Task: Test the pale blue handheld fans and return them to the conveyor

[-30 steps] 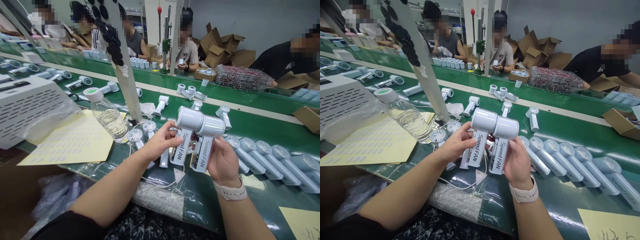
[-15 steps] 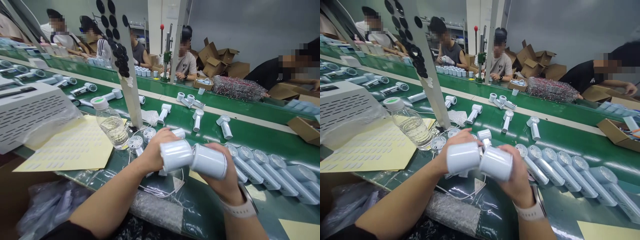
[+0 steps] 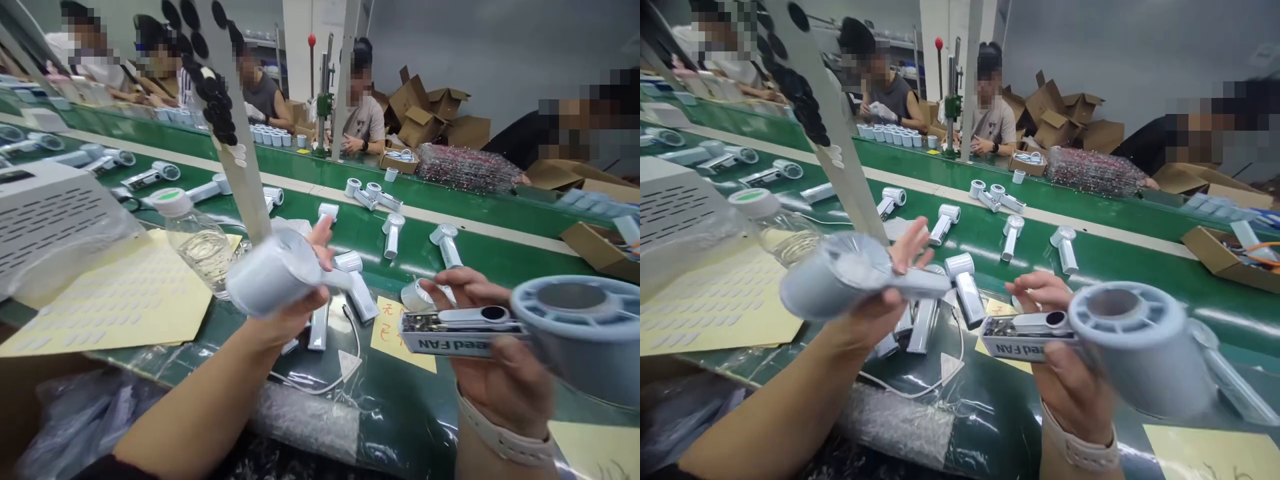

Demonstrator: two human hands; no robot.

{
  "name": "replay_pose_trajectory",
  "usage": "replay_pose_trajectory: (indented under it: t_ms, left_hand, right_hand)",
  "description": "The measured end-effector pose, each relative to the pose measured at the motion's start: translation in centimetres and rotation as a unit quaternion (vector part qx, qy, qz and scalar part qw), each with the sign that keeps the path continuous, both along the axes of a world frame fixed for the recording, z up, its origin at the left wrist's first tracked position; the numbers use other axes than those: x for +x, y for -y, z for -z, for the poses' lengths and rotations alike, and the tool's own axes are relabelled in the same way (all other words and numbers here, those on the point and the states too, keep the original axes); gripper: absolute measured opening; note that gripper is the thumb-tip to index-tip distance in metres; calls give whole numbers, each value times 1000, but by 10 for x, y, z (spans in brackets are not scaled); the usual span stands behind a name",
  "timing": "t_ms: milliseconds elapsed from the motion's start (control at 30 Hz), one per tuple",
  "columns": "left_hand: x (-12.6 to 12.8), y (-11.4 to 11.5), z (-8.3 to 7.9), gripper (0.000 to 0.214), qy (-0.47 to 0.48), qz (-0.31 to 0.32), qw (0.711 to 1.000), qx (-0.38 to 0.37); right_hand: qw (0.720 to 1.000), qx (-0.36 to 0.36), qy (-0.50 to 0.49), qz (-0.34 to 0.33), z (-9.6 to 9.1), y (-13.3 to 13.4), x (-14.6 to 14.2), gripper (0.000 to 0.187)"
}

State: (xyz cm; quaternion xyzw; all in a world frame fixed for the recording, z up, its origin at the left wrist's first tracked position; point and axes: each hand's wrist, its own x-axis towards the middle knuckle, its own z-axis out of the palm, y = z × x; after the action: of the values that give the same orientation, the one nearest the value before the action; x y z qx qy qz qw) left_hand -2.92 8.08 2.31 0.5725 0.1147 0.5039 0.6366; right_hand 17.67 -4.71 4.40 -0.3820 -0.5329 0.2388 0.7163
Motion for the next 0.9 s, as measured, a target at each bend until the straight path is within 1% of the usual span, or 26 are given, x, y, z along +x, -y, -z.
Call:
replay_pose_trajectory:
  t_ms: [67,100,167,233,267,300,333,367,400,433,500,533,600,667,733,767,800,833,867,900]
  left_hand:
    - [0,1,-4,38,26,37,999,-13]
    - [0,2,-6,39,28,65,997,-18]
    - [3,8,-10,50,35,108,993,-29]
    - [9,16,-9,72,40,99,994,-39]
    - [12,20,-7,83,36,79,995,-41]
    - [15,23,-4,92,27,53,998,-38]
    - [18,26,1,97,12,24,999,-29]
    - [20,28,5,99,-7,-6,1000,-18]
    - [22,28,9,97,-28,-33,999,-9]
    - [23,28,13,95,-51,-53,997,-6]
    - [24,25,20,98,-98,-59,993,-14]
    - [25,23,22,103,-114,-53,992,-18]
    - [27,19,28,115,-126,-21,991,-30]
    - [29,15,33,117,-134,24,990,-40]
    - [31,10,37,111,-154,62,986,-27]
    - [31,8,38,106,-162,67,984,-14]
    - [32,7,38,101,-167,61,984,-3]
    - [32,5,37,95,-167,49,985,4]
    - [32,5,35,89,-168,36,985,3]
    - [31,5,33,81,-171,22,985,-3]
  right_hand:
    - [999,-50,3,-3,10,-4,1,36]
    - [997,-78,6,-6,16,-7,0,46]
    - [992,-126,3,-3,25,-14,-8,77]
    - [988,-148,-9,36,33,-23,-24,105]
    - [987,-150,-8,52,37,-27,-33,112]
    - [988,-150,-6,33,41,-31,-41,114]
    - [988,-152,1,-15,45,-35,-49,117]
    - [986,-156,14,-62,48,-38,-54,124]
    - [981,-167,35,-95,51,-40,-58,131]
    - [975,-183,61,-112,52,-42,-60,139]
    - [964,-220,114,-93,50,-43,-58,148]
    - [959,-236,138,-76,47,-42,-56,148]
    - [949,-255,181,-44,37,-39,-48,139]
    - [942,-255,219,-12,24,-31,-35,129]
    - [941,-239,238,28,12,-16,-10,119]
    - [941,-232,239,57,6,-6,9,116]
    - [941,-228,230,103,1,6,33,112]
    - [934,-234,219,160,-4,20,61,109]
    - [912,-258,216,233,-8,34,94,109]
    - [875,-292,225,313,-11,48,129,111]
